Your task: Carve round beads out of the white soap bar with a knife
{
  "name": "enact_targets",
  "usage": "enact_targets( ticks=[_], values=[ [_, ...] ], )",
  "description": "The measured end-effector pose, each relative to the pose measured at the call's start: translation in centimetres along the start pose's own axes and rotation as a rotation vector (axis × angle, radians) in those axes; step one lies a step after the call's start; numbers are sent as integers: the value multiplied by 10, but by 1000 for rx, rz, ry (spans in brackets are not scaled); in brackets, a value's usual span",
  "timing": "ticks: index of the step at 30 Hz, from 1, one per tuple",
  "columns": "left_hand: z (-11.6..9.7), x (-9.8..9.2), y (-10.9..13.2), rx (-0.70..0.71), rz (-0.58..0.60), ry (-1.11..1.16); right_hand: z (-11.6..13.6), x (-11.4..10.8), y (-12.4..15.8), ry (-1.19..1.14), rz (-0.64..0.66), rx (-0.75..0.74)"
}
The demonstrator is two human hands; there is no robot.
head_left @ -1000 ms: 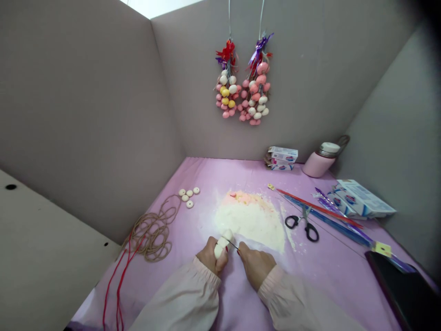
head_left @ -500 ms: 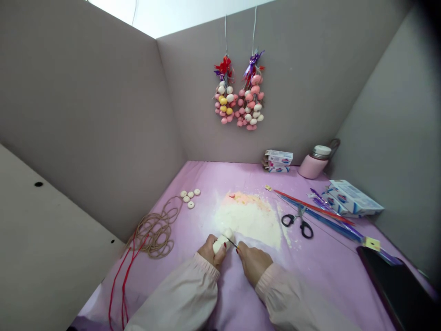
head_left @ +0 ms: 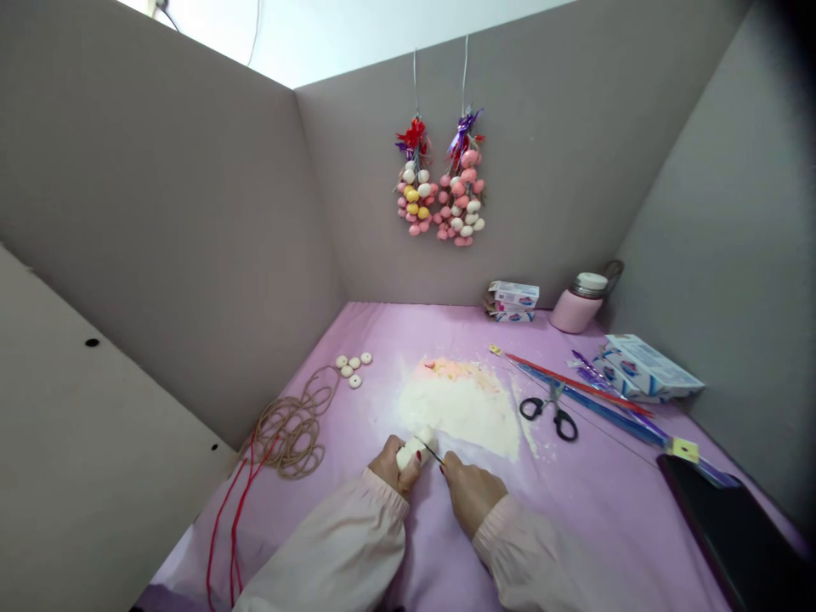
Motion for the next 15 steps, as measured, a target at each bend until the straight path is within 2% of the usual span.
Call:
enact_targets(
  ticks=[7,15],
  values=[
    [3,-1,-1,37,-51,-70,-9,1,11,39,16,19],
    [-22,6,13,219,-75,-245,-10,-8,12,59,-33,31]
  ],
)
Point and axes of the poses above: each hand's wrist, its own y-axis away from the middle knuckle, its own x-axis out of the palm, z = x × y, the point moved 9 cm from there along -y, towards the middle knuckle, and after that the axes turned 3 degrees about y, right-handed, at the moved point
